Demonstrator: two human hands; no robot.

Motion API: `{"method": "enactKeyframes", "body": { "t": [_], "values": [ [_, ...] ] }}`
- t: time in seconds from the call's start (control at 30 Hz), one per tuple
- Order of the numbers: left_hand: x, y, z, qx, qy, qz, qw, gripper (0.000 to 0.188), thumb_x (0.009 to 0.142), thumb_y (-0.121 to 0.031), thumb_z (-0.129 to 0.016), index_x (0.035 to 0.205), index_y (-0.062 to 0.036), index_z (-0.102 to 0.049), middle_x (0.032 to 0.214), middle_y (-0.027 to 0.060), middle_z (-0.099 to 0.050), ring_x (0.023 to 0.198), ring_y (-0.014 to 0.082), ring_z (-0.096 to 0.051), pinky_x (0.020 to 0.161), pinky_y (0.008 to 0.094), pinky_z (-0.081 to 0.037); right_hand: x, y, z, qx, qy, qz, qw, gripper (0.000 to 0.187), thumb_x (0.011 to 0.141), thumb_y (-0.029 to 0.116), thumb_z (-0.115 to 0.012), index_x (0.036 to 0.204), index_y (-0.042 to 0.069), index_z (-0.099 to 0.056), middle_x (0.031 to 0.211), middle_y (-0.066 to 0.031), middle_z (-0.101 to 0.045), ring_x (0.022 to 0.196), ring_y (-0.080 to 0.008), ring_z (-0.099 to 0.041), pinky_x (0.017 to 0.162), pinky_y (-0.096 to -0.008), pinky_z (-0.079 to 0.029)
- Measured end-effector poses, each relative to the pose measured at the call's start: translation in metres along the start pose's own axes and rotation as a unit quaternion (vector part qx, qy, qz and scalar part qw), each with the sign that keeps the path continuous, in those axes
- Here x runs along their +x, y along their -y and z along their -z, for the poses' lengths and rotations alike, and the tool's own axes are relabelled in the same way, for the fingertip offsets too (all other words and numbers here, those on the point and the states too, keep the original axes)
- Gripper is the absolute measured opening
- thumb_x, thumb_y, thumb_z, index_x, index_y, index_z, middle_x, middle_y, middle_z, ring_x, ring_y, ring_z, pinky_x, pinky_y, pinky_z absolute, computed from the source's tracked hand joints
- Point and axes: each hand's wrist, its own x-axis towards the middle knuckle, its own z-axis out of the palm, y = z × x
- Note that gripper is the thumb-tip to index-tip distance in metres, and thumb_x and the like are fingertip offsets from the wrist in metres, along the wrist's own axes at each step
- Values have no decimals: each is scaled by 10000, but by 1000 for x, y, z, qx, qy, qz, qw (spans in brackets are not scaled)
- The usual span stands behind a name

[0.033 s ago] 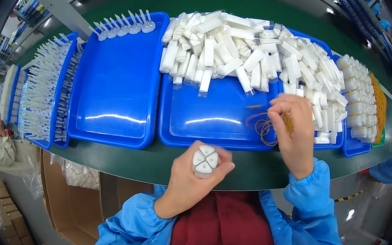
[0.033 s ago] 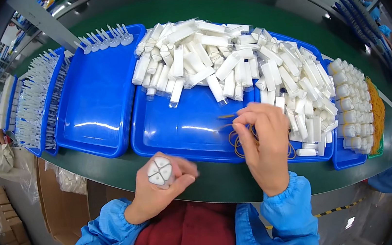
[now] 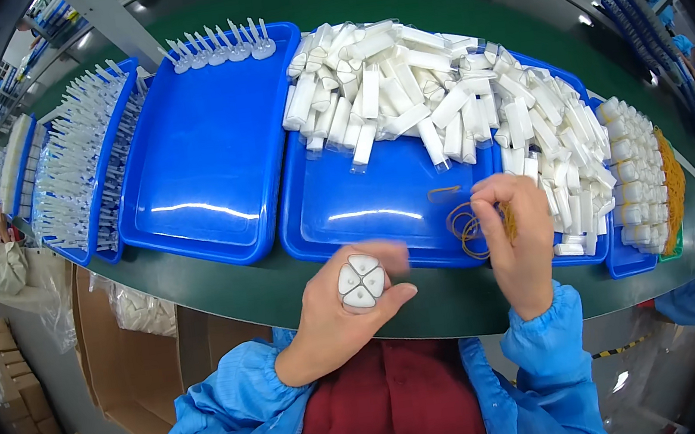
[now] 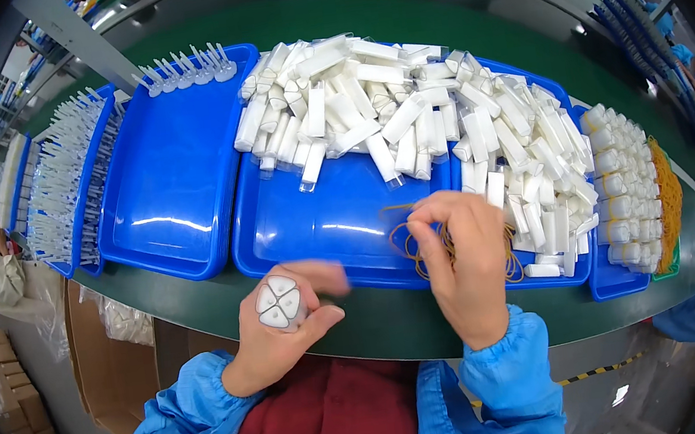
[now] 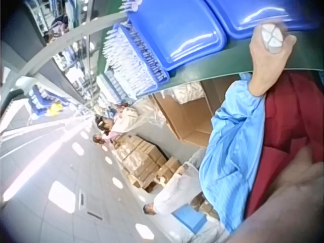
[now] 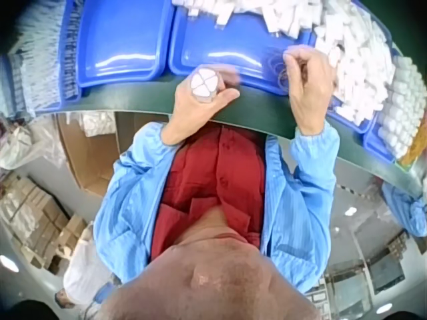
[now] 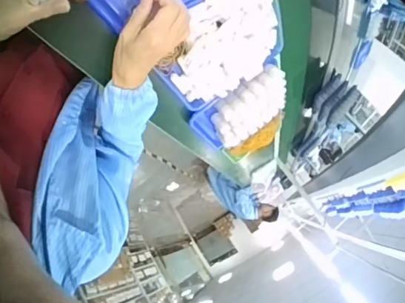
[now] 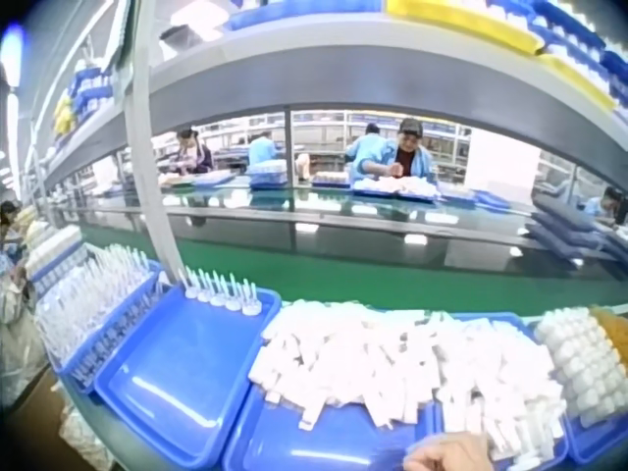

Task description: The person is seen assembling medical components, specifically inserting small white tubes into a larger white casing and securing them with a rubber band.

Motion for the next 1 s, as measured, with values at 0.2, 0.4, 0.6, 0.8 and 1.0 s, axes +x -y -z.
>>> {"method": "enactKeyframes", "body": {
  "t": [0.2,0.4,0.6,0.8,1.0],
  "values": [
    [26,-3,-13,-41,8,-17,999,206,845,-40,-792,893,-21,-592,953,69,-709,855,111,-666,742,261,-539,-14,41,2,213,106,-106,966,113,888,0,-684,990,29,-642,896,-72,-673,777,-208,-599,741,-345,-460],
    [22,-12,-14,-169,118,88,975,183,882,-62,-751,868,-27,-572,847,84,-691,839,155,-702,736,276,-548,-19,34,-6,363,28,-55,930,336,954,6,-600,1273,-12,-498,1080,-148,-682,1024,-247,-661,883,-327,-517],
    [41,-21,-5,90,314,-3,945,325,865,-138,-752,1125,-17,-599,885,122,-687,880,241,-708,777,379,-568,4,33,-5,103,194,192,957,751,676,444,-879,1258,41,-627,1098,-86,-714,1069,-201,-682,1044,-464,-419],
    [36,-32,32,75,248,60,964,227,819,-168,-799,917,-51,-632,745,52,-623,639,112,-590,575,267,-468,-2,16,28,13,254,168,952,552,788,470,-785,1149,62,-695,802,-22,-656,730,-183,-635,868,-373,-435],
    [29,-26,23,-194,15,105,975,239,921,-183,-694,990,-13,-540,699,47,-567,520,87,-498,452,220,-389,5,28,48,508,246,38,824,370,945,355,-653,1157,54,-694,986,-63,-676,881,-149,-654,845,-315,-433]
  ]
}}
